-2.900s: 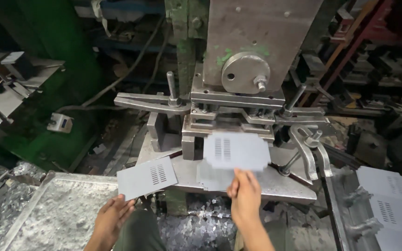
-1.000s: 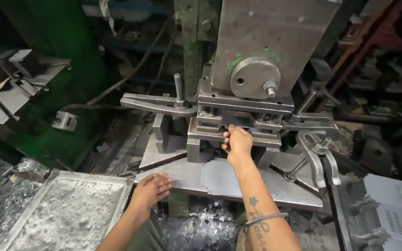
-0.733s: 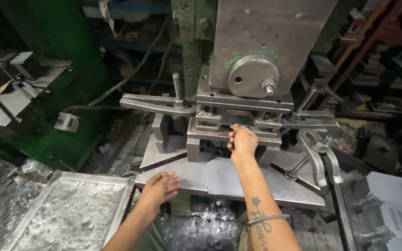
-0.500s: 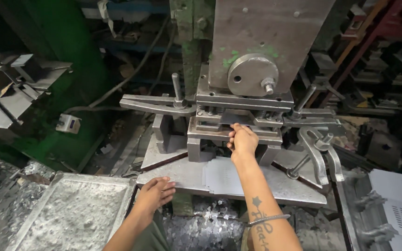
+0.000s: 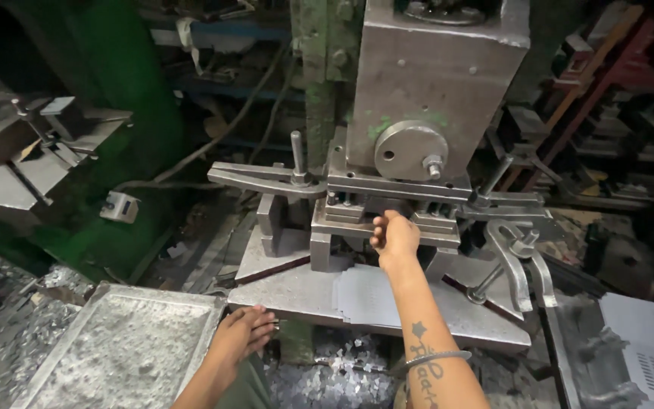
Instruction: Operating a manual stamping machine to process metal sheets.
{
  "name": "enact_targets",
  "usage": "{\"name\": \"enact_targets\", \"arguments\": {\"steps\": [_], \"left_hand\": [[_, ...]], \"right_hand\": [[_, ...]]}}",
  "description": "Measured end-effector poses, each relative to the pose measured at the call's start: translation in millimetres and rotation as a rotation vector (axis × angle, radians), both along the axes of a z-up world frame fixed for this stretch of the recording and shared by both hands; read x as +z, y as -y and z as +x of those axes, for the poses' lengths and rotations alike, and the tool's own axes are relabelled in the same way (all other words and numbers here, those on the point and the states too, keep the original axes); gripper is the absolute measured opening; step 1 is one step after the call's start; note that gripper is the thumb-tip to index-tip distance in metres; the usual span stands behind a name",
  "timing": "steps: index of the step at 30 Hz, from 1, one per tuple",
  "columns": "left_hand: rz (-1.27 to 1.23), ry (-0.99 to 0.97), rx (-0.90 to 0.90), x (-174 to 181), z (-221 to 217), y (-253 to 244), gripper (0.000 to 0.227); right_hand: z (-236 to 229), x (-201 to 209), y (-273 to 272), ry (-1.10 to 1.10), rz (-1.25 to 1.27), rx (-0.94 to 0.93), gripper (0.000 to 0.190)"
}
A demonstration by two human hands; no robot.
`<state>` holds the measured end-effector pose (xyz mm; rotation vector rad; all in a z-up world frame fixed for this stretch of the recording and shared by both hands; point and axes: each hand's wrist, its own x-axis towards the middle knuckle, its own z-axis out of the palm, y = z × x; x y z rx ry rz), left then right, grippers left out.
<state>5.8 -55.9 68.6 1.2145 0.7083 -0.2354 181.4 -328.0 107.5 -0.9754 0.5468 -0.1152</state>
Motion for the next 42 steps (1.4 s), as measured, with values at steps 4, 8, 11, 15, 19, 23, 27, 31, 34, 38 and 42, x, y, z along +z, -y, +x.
{"name": "enact_targets", "arguments": {"steps": [4, 8, 11, 15, 19, 23, 27, 31, 34, 38, 42], "left_hand": [[0.008, 0.06, -0.032, 20.7, 5.5, 11.4, 0.037], [-0.036, 0.094, -0.031, 21.1, 6.2, 19.8, 0.037], [-0.019, 0.036, -0.107, 24.0, -0.2, 26.3, 0.036], [0.089, 0.005, -0.569, 30.8, -18.0, 43.2, 0.059], [-0.03, 0.003, -0.813, 4.5, -21.8, 52.5, 0.031], [-0.107, 0.078, -0.443, 28.3, -4.6, 66.1, 0.026], [-0.16, 0.352, -0.293, 53.6, 31.4, 92.9, 0.036], [-0.302, 0.473, -0.026, 38.8, 76.6, 126.6, 0.019], [-0.315, 0.423, 0.091, 45.6, 89.2, 143.7, 0.024], [-0.287, 0.316, 0.065, 76.5, 63.9, 133.7, 0.044], [-0.356, 0.337, 0.003, 42.9, 40.0, 93.6, 0.03]], "right_hand": [[-17.6, -4.7, 6.4, 0.074, 0.1, 0.005, 0.011], [-95.9, -33.2, 27.3, 0.395, -0.1, 0.055, 0.021], [-170.5, -71.8, 56.2, 0.383, -0.204, 0.299, 0.031], [-210.0, -188.3, 96.2, 0.125, -0.206, 0.644, 0.037], [-219.4, -190.8, 97.3, 0.116, -0.246, 0.928, 0.024], [-223.2, -63.7, 56.6, -0.168, 0.043, 0.29, 0.046], [-182.3, -103.7, 59.2, 0.233, 0.174, 0.309, 0.026], [-160.9, -27.7, 17.3, 0.287, -0.1, 0.362, 0.037], [-127.2, -1.9, -4.0, 0.186, -0.185, 0.184, 0.026], [-73.0, 11.4, -9.4, 0.022, -0.186, 0.025, 0.018], [-13.2, -9.4, 3.2, 0.073, -0.024, 0.128, 0.013]]}}
